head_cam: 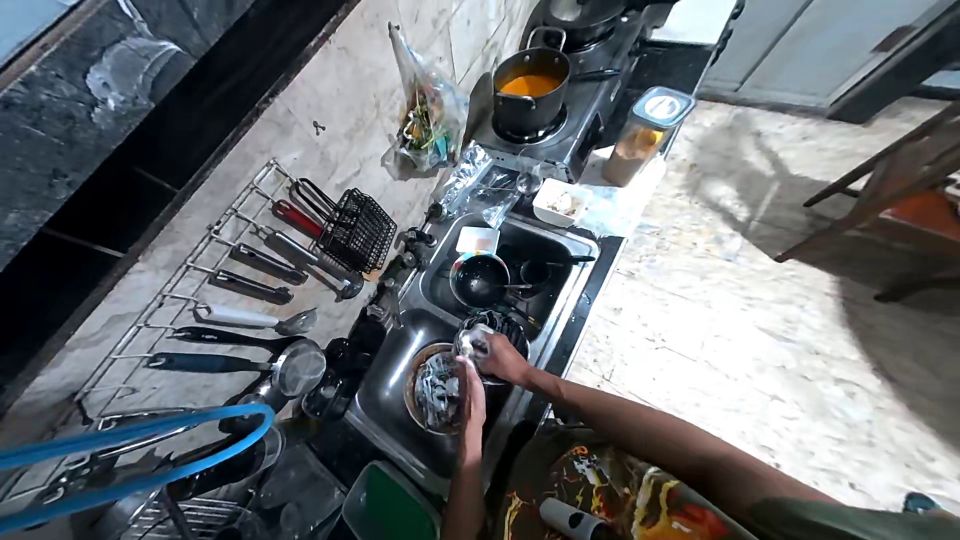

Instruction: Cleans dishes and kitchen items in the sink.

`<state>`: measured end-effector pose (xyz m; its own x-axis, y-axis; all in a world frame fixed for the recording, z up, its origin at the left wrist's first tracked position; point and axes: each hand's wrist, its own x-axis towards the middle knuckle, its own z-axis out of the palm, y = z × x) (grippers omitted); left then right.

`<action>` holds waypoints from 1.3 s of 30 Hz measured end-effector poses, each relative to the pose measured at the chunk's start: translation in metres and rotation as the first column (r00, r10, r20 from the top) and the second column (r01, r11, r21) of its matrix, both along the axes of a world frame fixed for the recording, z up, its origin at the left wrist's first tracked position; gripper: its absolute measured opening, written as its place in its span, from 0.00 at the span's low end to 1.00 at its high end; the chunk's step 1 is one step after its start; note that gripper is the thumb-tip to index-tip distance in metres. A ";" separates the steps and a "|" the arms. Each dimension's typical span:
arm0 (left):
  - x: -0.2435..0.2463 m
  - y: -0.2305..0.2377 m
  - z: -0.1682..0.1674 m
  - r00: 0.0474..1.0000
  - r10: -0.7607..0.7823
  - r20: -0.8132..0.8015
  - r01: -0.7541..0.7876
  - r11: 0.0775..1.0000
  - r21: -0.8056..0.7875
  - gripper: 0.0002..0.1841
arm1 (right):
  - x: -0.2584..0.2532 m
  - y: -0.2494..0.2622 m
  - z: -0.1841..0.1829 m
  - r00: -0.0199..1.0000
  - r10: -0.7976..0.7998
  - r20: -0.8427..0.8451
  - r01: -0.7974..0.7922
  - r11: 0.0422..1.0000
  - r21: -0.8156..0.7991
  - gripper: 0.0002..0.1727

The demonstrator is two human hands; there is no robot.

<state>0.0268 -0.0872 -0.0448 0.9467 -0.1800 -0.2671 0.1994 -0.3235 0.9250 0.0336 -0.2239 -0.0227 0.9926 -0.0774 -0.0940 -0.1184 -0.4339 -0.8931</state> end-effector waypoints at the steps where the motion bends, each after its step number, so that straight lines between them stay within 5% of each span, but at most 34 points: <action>1: 0.000 -0.002 0.007 1.000 -0.011 -0.019 0.012 1.000 0.007 0.36 | 0.003 0.003 0.004 0.998 -0.068 -0.003 0.068 0.998 -0.012 0.21; 4: -0.003 -0.005 0.035 0.995 -0.035 -0.091 0.040 0.998 0.055 0.35 | 0.004 0.000 0.013 0.995 -0.090 -0.034 0.078 0.962 -0.262 0.23; 7: 0.006 0.004 0.029 0.997 0.036 -0.068 -0.031 0.998 0.063 0.36 | 0.004 -0.009 0.004 0.999 0.003 -0.053 -0.031 0.843 -0.537 0.17; 13: 0.014 0.017 0.017 0.995 0.102 0.005 -0.102 0.994 0.045 0.35 | -0.014 -0.012 -0.008 0.892 0.381 -0.244 -0.438 0.861 -0.258 0.17; 17: -0.006 0.009 0.018 0.987 0.040 -0.153 -0.033 0.998 0.045 0.36 | -0.003 -0.018 -0.010 0.951 0.243 -0.189 -0.305 0.833 -0.461 0.19; 20: -0.003 0.006 0.013 0.974 0.054 -0.219 -0.060 0.998 -0.021 0.36 | -0.002 0.004 -0.014 0.954 0.270 -0.130 -0.291 0.938 -0.186 0.25; 22: 0.008 0.022 0.008 0.977 0.095 -0.192 -0.098 0.995 -0.007 0.37 | -0.007 0.009 -0.016 0.898 0.411 -0.155 -0.426 0.901 -0.083 0.22; 25: 0.017 0.046 0.012 0.978 0.093 -0.188 -0.082 0.994 0.067 0.37 | -0.006 -0.001 -0.012 0.796 0.518 -0.313 -0.598 0.753 -0.274 0.21; 27: 0.016 0.046 0.013 0.965 0.086 -0.249 -0.068 0.994 0.081 0.39 | -0.002 0.002 -0.017 0.838 0.456 -0.300 -0.543 0.758 -0.362 0.19; 31: 0.022 0.048 0.004 0.938 0.141 -0.318 -0.136 0.990 0.036 0.41 | -0.002 0.027 -0.019 0.836 0.471 -0.280 -0.513 0.853 -0.094 0.36; 35: 0.026 0.064 -0.010 0.951 0.182 -0.251 -0.171 0.983 0.066 0.39 | -0.015 0.037 -0.033 0.771 0.624 -0.128 -0.634 0.733 -0.248 0.24; 39: 0.029 0.073 -0.026 0.958 0.222 -0.181 -0.176 0.955 0.240 0.39 | -0.016 0.050 -0.037 0.777 0.614 -0.140 -0.610 0.678 -0.409 0.21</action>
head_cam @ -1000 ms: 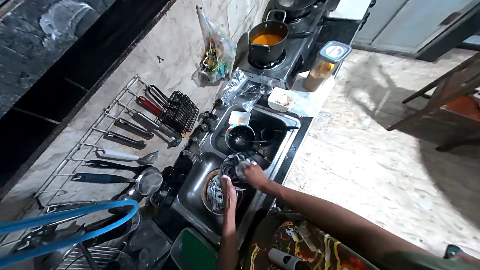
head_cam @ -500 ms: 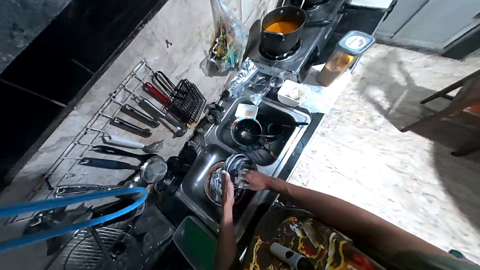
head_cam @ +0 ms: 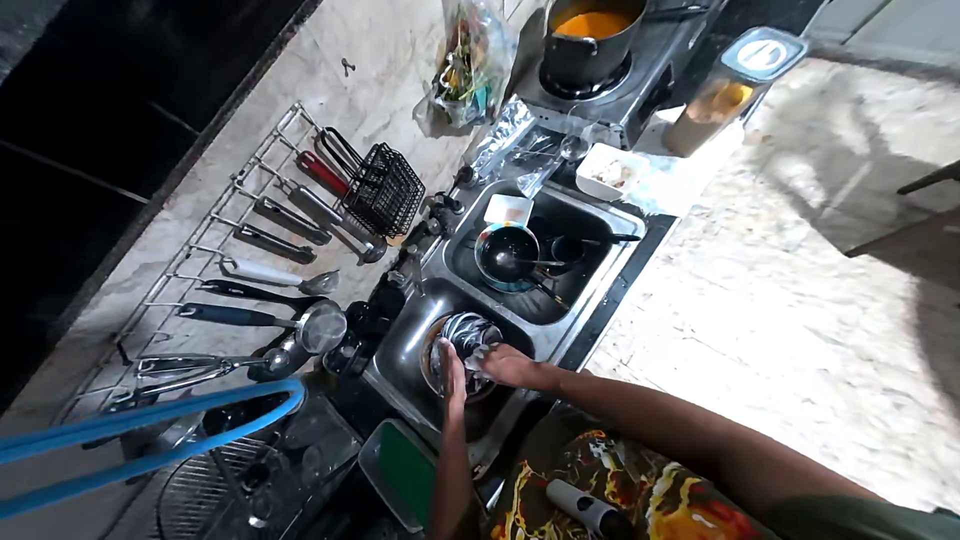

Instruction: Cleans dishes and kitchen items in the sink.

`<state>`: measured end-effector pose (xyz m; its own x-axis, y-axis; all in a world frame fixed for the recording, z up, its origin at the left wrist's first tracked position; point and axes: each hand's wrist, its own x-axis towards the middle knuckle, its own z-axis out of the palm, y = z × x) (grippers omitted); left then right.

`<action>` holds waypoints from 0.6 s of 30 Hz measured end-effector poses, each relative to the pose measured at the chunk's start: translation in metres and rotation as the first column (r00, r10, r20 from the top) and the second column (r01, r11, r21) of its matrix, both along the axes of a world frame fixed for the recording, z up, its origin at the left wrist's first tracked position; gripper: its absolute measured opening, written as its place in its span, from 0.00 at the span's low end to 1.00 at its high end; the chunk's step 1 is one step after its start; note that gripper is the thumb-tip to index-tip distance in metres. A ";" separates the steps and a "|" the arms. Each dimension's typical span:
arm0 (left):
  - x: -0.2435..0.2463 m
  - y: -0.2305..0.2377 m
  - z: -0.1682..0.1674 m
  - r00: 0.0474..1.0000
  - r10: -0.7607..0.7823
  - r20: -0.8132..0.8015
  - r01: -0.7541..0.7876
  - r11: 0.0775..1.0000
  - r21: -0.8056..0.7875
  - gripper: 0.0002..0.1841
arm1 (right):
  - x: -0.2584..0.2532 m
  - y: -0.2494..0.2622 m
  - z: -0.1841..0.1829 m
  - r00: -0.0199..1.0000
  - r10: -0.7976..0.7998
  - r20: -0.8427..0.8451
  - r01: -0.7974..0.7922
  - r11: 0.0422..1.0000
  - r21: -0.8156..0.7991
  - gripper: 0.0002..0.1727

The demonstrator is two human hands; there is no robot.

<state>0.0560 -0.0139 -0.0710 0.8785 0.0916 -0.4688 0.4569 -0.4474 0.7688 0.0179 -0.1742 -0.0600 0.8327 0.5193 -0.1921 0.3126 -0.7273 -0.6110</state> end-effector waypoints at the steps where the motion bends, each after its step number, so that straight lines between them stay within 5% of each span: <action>1: 0.002 0.003 -0.002 0.999 -0.017 0.044 0.012 0.992 0.122 0.39 | 0.000 0.000 0.000 1.000 -0.025 -0.007 0.025 1.000 -0.001 0.23; 3: 0.008 0.010 -0.006 0.992 -0.053 0.111 0.008 0.928 0.373 0.38 | 0.000 -0.004 -0.001 0.996 -0.082 -0.041 0.084 0.996 0.044 0.27; 9: 0.009 0.027 -0.040 0.935 -0.266 0.236 -0.012 0.641 0.768 0.39 | -0.006 -0.037 -0.018 0.975 -0.155 -0.157 0.169 0.983 0.077 0.24; 15: 0.006 0.030 -0.085 0.885 -0.454 0.101 0.141 0.467 0.873 0.44 | -0.007 -0.074 -0.007 0.897 -0.367 -0.247 0.393 0.917 0.063 0.26; 18: 0.004 0.026 -0.097 0.877 -0.479 0.032 0.207 0.437 0.875 0.47 | 0.000 -0.100 -0.005 0.751 -0.549 -0.367 0.623 0.774 0.118 0.29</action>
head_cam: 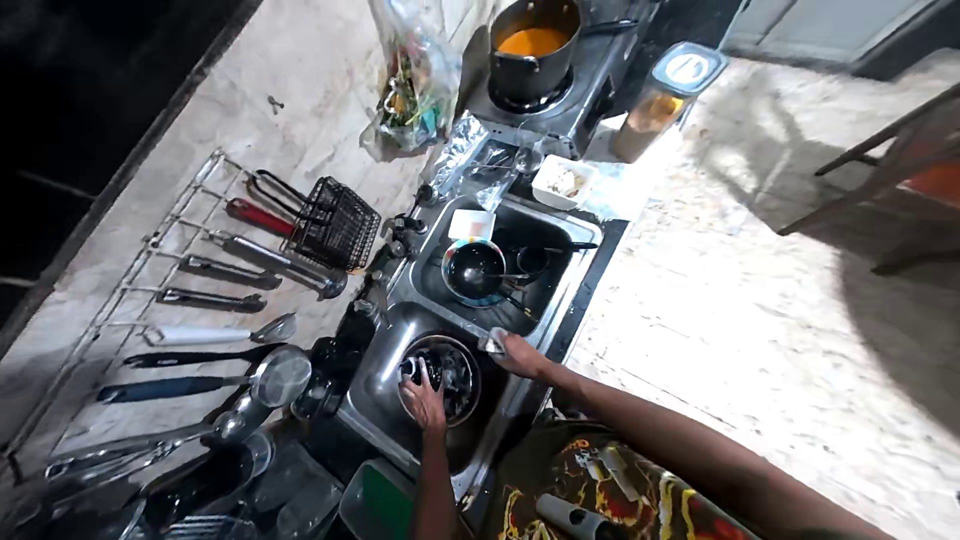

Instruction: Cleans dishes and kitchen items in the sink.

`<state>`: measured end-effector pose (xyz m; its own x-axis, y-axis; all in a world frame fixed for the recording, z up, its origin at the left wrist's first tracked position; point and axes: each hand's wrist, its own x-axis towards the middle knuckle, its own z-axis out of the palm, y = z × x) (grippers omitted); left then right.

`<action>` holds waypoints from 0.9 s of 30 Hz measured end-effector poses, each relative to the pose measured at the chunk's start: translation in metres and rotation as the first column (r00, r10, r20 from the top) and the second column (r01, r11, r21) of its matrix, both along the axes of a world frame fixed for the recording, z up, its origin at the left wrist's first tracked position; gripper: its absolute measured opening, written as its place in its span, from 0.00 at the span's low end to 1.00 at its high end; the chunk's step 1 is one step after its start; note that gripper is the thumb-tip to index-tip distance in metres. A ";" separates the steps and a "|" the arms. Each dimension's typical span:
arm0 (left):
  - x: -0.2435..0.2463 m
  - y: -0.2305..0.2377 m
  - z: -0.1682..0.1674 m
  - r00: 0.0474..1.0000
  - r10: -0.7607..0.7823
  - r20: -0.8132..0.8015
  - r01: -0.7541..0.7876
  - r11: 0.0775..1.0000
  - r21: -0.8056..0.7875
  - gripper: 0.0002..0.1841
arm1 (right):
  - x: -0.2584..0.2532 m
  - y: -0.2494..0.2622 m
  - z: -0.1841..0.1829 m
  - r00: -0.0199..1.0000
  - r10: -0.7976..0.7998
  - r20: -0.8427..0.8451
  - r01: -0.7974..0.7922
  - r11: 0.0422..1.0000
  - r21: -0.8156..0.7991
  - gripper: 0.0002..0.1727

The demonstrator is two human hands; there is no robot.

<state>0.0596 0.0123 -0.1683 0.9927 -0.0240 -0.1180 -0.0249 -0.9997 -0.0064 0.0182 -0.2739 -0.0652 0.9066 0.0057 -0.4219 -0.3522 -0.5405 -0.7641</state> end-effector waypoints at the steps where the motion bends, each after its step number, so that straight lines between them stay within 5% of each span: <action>1: -0.002 -0.002 0.001 1.000 -0.009 -0.015 0.009 1.000 0.006 0.48 | 0.003 -0.008 -0.002 0.992 -0.119 -0.027 0.121 0.990 0.067 0.30; 4: -0.005 -0.008 0.007 0.998 -0.016 -0.053 0.018 0.999 0.045 0.48 | 0.017 -0.031 -0.014 0.901 -0.405 -0.155 0.431 0.878 0.209 0.35; 6: -0.008 -0.009 0.010 0.995 -0.038 -0.096 0.045 0.996 0.075 0.45 | 0.028 -0.047 -0.009 0.863 -0.475 -0.173 0.497 0.858 0.126 0.38; 12: -0.008 -0.012 0.008 0.986 -0.096 -0.133 0.114 0.984 0.134 0.45 | 0.067 -0.096 0.000 0.854 -0.519 0.035 0.505 0.811 -0.296 0.29; 17: -0.001 -0.021 0.014 0.987 -0.118 -0.110 0.132 0.983 0.125 0.42 | 0.099 -0.127 -0.017 0.883 -0.452 -0.129 0.385 0.853 -0.353 0.24; 22: 0.051 -0.095 0.043 0.995 -0.096 0.013 0.094 0.932 -0.351 0.27 | 0.115 -0.136 -0.026 0.879 -0.397 -0.263 0.323 0.903 -0.282 0.18; 27: 0.124 -0.178 0.058 0.984 -0.012 -0.176 -0.106 0.760 -0.641 0.31 | 0.118 -0.144 -0.040 0.891 -0.330 -0.313 0.303 0.944 -0.133 0.22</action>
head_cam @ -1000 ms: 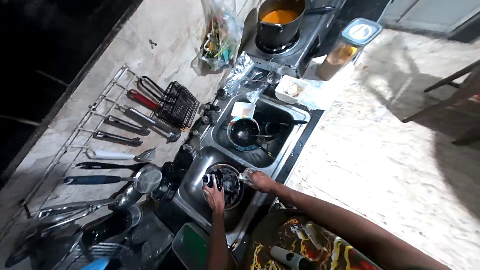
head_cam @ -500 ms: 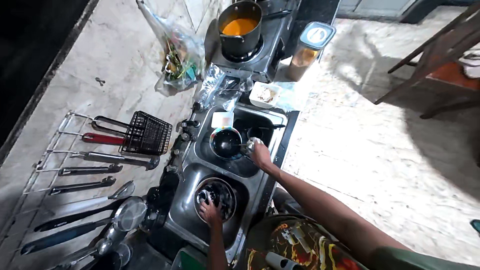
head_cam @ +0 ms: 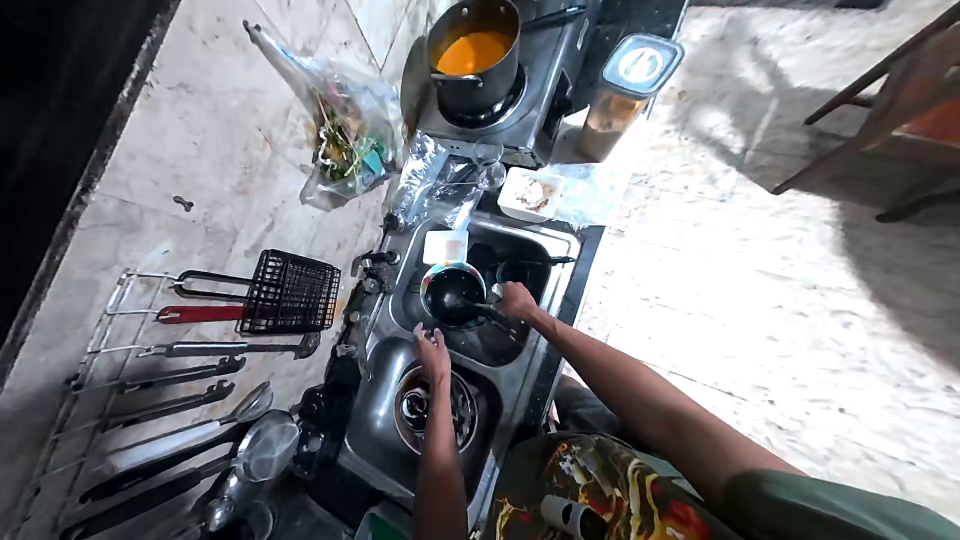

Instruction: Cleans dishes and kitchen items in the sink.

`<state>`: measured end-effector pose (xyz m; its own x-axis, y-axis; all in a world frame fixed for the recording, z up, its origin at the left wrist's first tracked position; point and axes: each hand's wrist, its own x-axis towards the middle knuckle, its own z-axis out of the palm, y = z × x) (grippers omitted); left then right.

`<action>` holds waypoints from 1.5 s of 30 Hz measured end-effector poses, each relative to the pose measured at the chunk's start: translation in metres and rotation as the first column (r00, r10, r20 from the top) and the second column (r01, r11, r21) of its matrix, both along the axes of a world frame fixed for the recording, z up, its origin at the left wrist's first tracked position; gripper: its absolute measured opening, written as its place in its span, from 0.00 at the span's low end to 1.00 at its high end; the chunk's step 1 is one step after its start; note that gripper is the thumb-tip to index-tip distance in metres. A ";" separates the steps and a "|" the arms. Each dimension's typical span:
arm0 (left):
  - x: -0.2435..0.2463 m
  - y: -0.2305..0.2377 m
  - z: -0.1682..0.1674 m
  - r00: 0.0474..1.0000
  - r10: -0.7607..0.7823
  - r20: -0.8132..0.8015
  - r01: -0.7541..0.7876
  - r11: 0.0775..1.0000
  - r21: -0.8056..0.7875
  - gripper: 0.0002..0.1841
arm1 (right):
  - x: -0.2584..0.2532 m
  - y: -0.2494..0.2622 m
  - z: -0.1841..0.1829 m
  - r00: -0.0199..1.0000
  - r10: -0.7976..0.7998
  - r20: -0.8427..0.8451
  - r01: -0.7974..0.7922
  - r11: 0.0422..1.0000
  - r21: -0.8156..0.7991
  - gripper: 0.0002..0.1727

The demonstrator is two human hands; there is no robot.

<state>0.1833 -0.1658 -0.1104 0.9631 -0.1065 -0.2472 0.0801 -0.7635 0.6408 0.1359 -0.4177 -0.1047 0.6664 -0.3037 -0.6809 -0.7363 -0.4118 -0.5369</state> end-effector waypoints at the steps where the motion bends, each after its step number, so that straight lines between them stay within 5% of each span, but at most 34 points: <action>1: 0.013 -0.011 -0.003 0.997 0.017 -0.072 -0.018 1.000 -0.010 0.31 | -0.001 -0.002 -0.003 1.000 0.018 0.017 -0.019 0.999 0.051 0.22; 7: 0.053 -0.036 -0.032 0.955 0.099 -0.281 -0.091 0.995 0.043 0.32 | -0.017 -0.008 0.006 0.996 0.091 0.005 -0.089 0.955 0.283 0.19; 14: 0.057 -0.045 -0.042 0.988 0.039 -0.147 0.003 0.960 0.281 0.35 | -0.049 -0.020 0.035 0.992 -0.093 -0.087 0.113 0.958 0.264 0.18; 20: 0.041 -0.052 -0.027 0.993 0.043 0.109 -0.073 0.955 0.287 0.24 | -0.073 -0.036 0.040 0.960 -0.277 -0.043 0.277 0.914 0.297 0.17; 31: 0.052 -0.049 -0.008 0.999 0.009 -0.041 0.005 0.946 0.323 0.19 | -0.090 -0.058 0.032 0.884 -0.467 0.015 0.437 0.838 0.327 0.18; 45: 0.061 -0.056 -0.001 0.987 -0.003 -0.162 0.061 0.932 0.357 0.29 | -0.087 -0.053 0.033 0.931 -0.362 0.040 0.349 0.919 0.184 0.18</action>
<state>0.2440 -0.2220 -0.1110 0.9069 -0.0127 -0.4211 0.1279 -0.9441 0.3039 0.0488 -0.4705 -0.0717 0.5851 -0.4127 -0.6981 -0.7740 -0.0275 -0.6325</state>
